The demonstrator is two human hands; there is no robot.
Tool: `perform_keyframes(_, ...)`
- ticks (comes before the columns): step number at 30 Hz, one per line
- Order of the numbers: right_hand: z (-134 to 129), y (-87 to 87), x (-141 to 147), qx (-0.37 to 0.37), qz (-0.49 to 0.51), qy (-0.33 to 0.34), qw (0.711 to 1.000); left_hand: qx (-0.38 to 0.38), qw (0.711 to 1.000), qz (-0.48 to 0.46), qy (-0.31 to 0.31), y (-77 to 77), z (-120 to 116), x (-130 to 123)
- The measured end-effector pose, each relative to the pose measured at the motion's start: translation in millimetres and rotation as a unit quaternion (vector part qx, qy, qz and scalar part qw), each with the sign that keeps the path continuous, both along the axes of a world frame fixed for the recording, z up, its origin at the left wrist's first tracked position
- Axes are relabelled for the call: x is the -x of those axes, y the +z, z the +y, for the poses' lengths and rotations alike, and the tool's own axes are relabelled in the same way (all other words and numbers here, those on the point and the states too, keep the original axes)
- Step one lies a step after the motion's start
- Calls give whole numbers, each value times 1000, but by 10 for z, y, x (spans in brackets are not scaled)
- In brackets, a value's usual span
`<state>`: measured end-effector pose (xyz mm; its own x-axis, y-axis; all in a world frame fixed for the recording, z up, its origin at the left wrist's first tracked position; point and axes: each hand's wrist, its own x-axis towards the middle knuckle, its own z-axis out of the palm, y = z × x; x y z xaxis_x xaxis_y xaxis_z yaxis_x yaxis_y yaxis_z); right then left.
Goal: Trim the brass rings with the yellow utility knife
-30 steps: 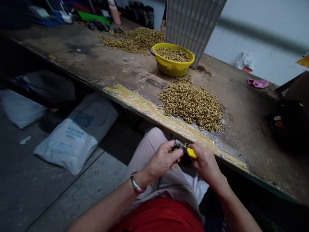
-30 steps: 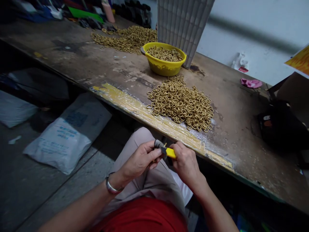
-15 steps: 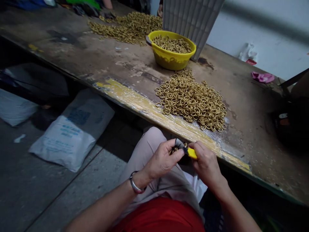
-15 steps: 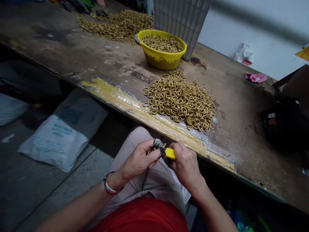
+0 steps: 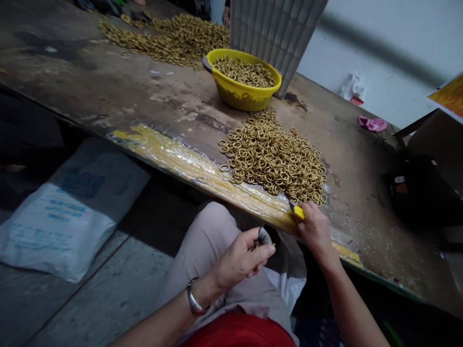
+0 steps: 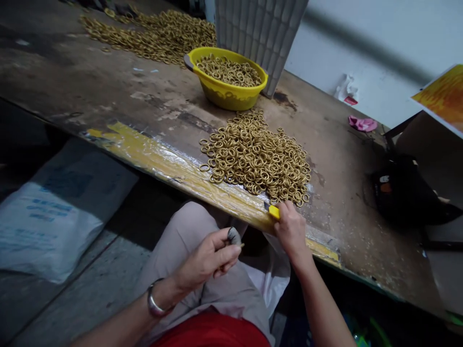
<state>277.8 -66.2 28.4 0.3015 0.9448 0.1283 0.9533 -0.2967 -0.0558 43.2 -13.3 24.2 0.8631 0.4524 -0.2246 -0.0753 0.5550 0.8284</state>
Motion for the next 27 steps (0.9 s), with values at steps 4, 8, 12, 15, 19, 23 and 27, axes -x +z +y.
perform_keyframes(4, 145, -16, 62, 58, -22, -35, 998, 110, 993, -18, -27, -120, -5, -119)
perform_keyframes(8, 132, 2, 8, 43, 36, -39, 998, 185, 982, -22, -20, -111, 60, -137)
perform_keyframes(12, 93, 37, 4, 24, 73, -48, 996, 169, 986, 1, 9, -73, 76, -190)
perform_keyframes(15, 140, 68, 62, 52, 45, -37, 997, 176, 984, 8, 10, -36, 43, -243)
perform_keyframes(19, 242, 103, 110, 119, 3, -53, 992, 165, 986, 16, 7, 25, -4, -264)
perform_keyframes(23, 270, 117, 75, 116, 19, -65, 991, 136, 990, 20, 16, 108, -6, -237)
perform_keyframes(27, 232, 118, 51, 98, 35, -76, 992, 130, 991, 18, 17, 163, 6, -231)
